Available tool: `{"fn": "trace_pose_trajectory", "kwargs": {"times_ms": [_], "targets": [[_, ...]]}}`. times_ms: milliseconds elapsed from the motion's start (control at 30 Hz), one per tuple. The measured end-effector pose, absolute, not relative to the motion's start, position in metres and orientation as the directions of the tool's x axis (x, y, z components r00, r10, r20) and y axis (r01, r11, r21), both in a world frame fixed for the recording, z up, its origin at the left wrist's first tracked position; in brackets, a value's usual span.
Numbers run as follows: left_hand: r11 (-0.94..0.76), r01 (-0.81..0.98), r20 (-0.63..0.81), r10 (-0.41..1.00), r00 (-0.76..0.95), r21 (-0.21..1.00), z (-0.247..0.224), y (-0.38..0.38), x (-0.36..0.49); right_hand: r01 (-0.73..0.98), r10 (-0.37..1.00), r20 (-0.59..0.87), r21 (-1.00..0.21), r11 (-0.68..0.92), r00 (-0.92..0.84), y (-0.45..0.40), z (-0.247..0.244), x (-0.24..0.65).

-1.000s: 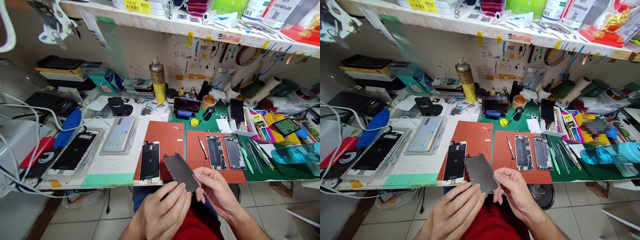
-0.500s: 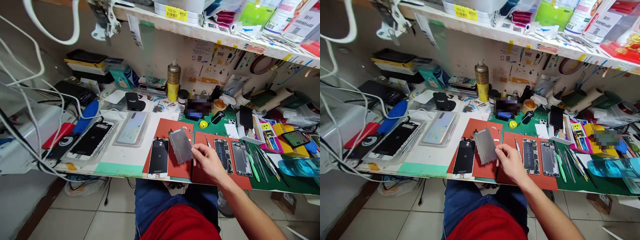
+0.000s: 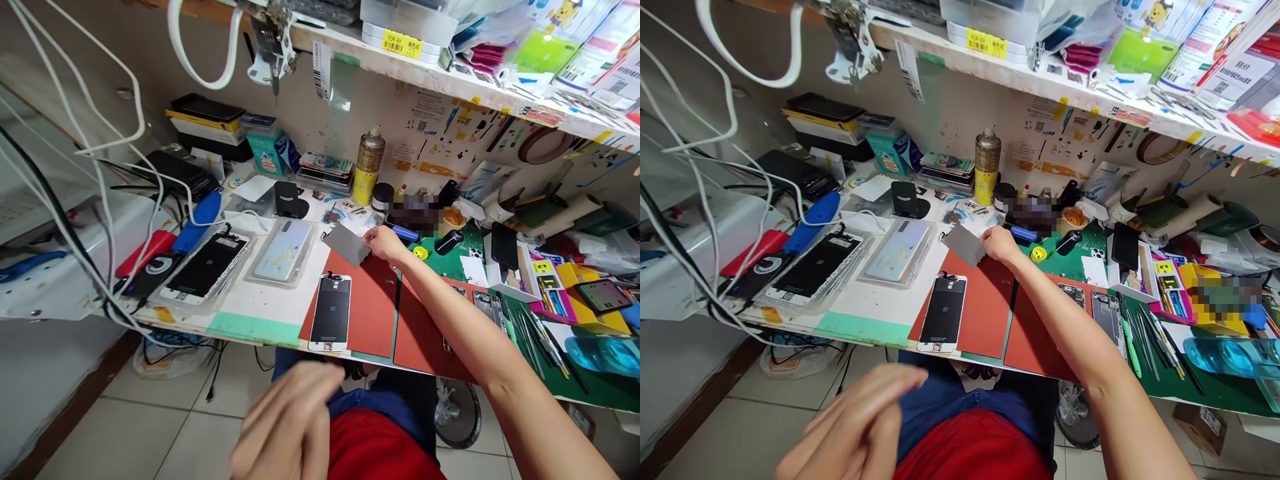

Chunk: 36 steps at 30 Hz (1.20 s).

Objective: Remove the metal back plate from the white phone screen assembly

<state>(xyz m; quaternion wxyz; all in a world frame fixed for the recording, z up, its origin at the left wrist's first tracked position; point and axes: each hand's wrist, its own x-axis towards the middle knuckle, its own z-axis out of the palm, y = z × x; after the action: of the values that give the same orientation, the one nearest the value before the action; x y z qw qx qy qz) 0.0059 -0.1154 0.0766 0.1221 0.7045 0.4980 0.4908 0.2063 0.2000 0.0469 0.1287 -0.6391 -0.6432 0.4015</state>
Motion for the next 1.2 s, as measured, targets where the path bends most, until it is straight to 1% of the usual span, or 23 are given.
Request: {"fn": "trace_pose_trajectory", "kwargs": {"times_ms": [33,100,133,167,200,233,300,400,433,467,500,567,600,633,700,867,1033,1200], "targets": [[-0.391,0.552,0.497,0.866,-0.050,0.737,0.069,-0.103,0.008,0.721,0.928,-0.342,-0.680,-0.136,-0.148,0.200,0.049,0.204],[-0.124,0.403,0.209,0.962,-0.175,0.907,0.054,-0.081,0.009,0.711,0.940,-0.315,-0.691,-0.131,-0.133,0.194,0.055,0.201],[-0.004,0.297,0.071,0.974,-0.215,0.955,0.047,-0.072,0.007,0.698,0.947,-0.296,-0.705,-0.130,-0.123,0.187,0.058,0.201],[0.089,0.187,-0.043,0.970,-0.238,0.978,0.040,-0.066,0.005,0.679,0.954,-0.278,-0.723,-0.131,-0.113,0.177,0.061,0.201],[0.152,0.089,-0.126,0.960,-0.249,0.984,0.034,-0.061,0.003,0.653,0.959,-0.263,-0.746,-0.133,-0.105,0.165,0.064,0.202],[0.193,0.008,-0.185,0.949,-0.254,0.981,0.029,-0.058,0.001,0.620,0.961,-0.255,-0.772,-0.139,-0.102,0.150,0.066,0.203],[0.233,-0.094,-0.250,0.933,-0.258,0.968,0.022,-0.054,-0.001,0.535,0.954,-0.277,-0.827,-0.174,-0.117,0.115,0.067,0.205],[0.254,-0.142,-0.284,0.922,-0.263,0.957,0.019,-0.051,0.002,0.384,0.910,-0.374,-0.878,-0.285,-0.179,0.060,0.062,0.206],[0.257,-0.145,-0.287,0.922,-0.260,0.956,0.019,-0.050,0.004,0.321,0.893,-0.405,-0.887,-0.332,-0.196,0.045,0.060,0.205],[0.258,-0.147,-0.289,0.923,-0.253,0.955,0.019,-0.049,0.005,0.222,0.875,-0.438,-0.892,-0.394,-0.205,0.033,0.058,0.204],[0.258,-0.146,-0.287,0.926,-0.245,0.955,0.020,-0.048,0.007,0.102,0.858,-0.470,-0.883,-0.459,-0.208,0.024,0.056,0.203],[0.251,-0.142,-0.279,0.931,-0.234,0.957,0.021,-0.047,0.010,-0.122,0.824,-0.530,-0.821,-0.557,-0.198,0.013,0.054,0.199],[0.248,-0.142,-0.275,0.933,-0.231,0.958,0.021,-0.046,0.011,-0.200,0.808,-0.558,-0.784,-0.588,-0.188,0.011,0.053,0.196],[0.245,-0.144,-0.273,0.934,-0.229,0.959,0.022,-0.046,0.011,-0.242,0.795,-0.581,-0.757,-0.607,-0.175,0.009,0.052,0.193],[0.238,-0.153,-0.268,0.936,-0.229,0.959,0.022,-0.047,0.011,-0.277,0.781,-0.607,-0.733,-0.622,-0.147,0.007,0.051,0.188],[0.218,-0.171,-0.255,0.938,-0.235,0.961,0.020,-0.050,0.011,-0.249,0.852,-0.523,-0.824,-0.509,-0.015,-0.001,0.048,0.186],[0.213,-0.182,-0.255,0.934,-0.251,0.960,0.020,-0.050,0.015,-0.279,0.822,-0.566,-0.780,-0.559,-0.064,-0.003,0.046,0.193],[0.211,-0.165,-0.248,0.935,-0.252,0.963,0.023,-0.049,0.021,-0.278,0.849,-0.527,-0.811,-0.515,-0.037,-0.001,0.038,0.190]]}}
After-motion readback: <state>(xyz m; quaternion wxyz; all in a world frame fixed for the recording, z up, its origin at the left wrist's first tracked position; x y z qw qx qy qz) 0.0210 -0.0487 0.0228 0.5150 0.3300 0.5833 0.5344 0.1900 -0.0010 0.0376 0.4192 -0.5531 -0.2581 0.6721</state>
